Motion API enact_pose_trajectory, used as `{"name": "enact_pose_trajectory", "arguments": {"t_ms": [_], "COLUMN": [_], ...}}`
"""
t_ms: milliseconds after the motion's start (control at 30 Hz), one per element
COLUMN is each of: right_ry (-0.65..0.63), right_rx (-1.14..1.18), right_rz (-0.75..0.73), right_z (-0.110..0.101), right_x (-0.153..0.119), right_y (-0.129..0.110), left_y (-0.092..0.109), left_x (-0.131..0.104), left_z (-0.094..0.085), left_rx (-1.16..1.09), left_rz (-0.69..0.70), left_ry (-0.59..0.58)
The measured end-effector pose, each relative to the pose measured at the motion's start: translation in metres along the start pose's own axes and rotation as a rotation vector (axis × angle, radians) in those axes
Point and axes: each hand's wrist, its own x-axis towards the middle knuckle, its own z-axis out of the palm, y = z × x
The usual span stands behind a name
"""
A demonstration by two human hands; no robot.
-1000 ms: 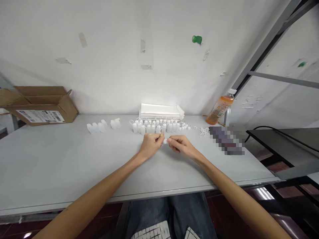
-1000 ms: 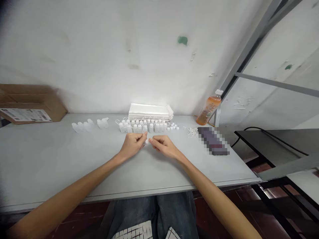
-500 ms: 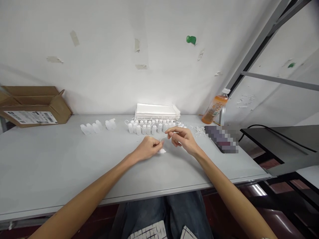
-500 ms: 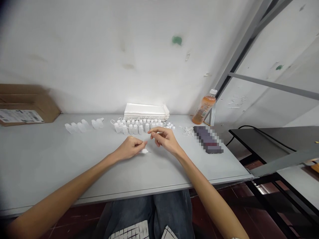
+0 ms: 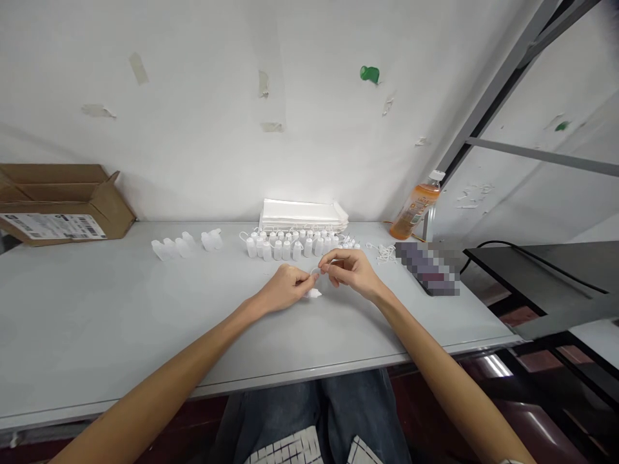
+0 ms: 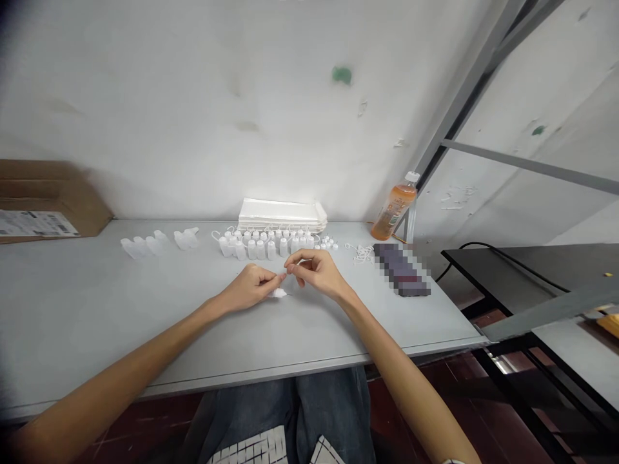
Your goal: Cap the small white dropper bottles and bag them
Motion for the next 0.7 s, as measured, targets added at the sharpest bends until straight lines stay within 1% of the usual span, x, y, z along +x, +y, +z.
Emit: {"name": "enact_pose_trajectory", "arguments": {"t_ms": [133,300,400,567,700], "right_ry": [0.039,0.078,0.072,0.093,0.084], "right_rx": [0.035,0.066,0.062,0.090,0.139], "right_rz": [-0.007,-0.036,-0.056,-0.051,-0.041], "right_z": [-0.0015,-0.0042,-0.0041,-0.0013,0.0002], "right_x": [0.0014,0.0022,0.0021,0.0022,0.0023], "right_y": [-0.0003,0.0036,0.0042,0.0041,0.0038], "left_y": [0.0039,0.0082,0.0064,0.0042,0.0026], "left_x": [-0.0015,-0.0044,-0.0040,-0.0029,-0.0027], "left_z": [-0.0033,-0.0078,-0.0080,-0.0071,-0.0068], "left_rx": [-0.084,-0.376,-0.491,-0.514,-0.522], "left_rz": [-0.022,-0.032,-0.052,-0.051,-0.062], "left_ry": [0.025,-0.065,-0.077,-0.061,-0.059]}}
